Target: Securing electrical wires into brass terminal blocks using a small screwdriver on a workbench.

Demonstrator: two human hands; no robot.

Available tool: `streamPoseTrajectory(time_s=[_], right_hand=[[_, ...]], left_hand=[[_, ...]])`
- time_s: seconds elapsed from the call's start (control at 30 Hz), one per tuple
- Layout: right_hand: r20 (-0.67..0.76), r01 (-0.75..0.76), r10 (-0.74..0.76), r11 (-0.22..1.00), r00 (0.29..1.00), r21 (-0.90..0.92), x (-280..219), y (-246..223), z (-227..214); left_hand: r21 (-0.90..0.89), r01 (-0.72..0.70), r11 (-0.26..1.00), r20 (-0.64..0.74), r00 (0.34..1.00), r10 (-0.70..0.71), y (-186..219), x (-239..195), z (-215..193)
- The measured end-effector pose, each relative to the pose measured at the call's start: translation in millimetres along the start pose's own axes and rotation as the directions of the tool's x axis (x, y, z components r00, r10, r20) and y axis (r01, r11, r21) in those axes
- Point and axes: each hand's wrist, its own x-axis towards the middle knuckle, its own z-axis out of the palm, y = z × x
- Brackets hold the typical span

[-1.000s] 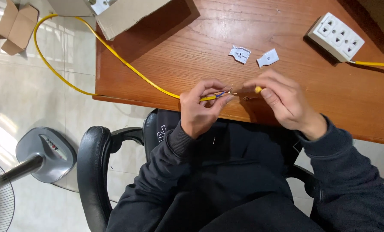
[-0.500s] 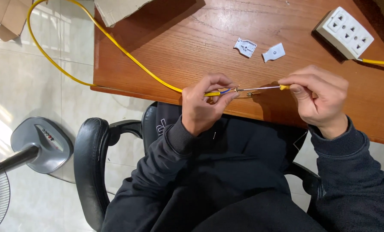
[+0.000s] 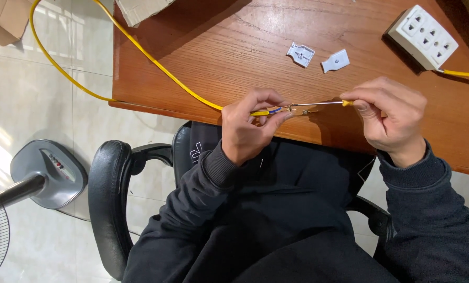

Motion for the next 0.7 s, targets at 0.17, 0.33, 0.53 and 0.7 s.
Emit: streamPoseTrajectory(time_s=[0.17, 0.33, 0.53, 0.7], right_hand=[[-0.022, -0.038, 0.039, 0.998, 0.999, 0.042, -3.4, -1.8, -0.1], [-0.01, -0.034, 0.034, 0.999, 0.999, 0.042, -1.7, -2.2, 1.7], [-0.011, -0.019, 0.019, 0.999, 1.0, 0.032, -2.1, 0.3, 1.9], [0.028, -0.114, 0.112, 0.991, 0.993, 0.072, -7.4, 11.0, 3.9]], left_hand=[[0.003, 0.029, 1.0, -0.01, 1.0, -0.029, -4.6, -4.8, 1.7], [0.006, 0.096, 0.995, -0.029, 0.995, -0.095, -3.1, -5.9, 3.1], [0.013, 0.017, 1.0, -0.006, 1.0, -0.017, -4.2, -3.4, -0.6], [0.076, -0.014, 0.997, -0.024, 1.0, 0.016, -5.9, -6.0, 1.8]])
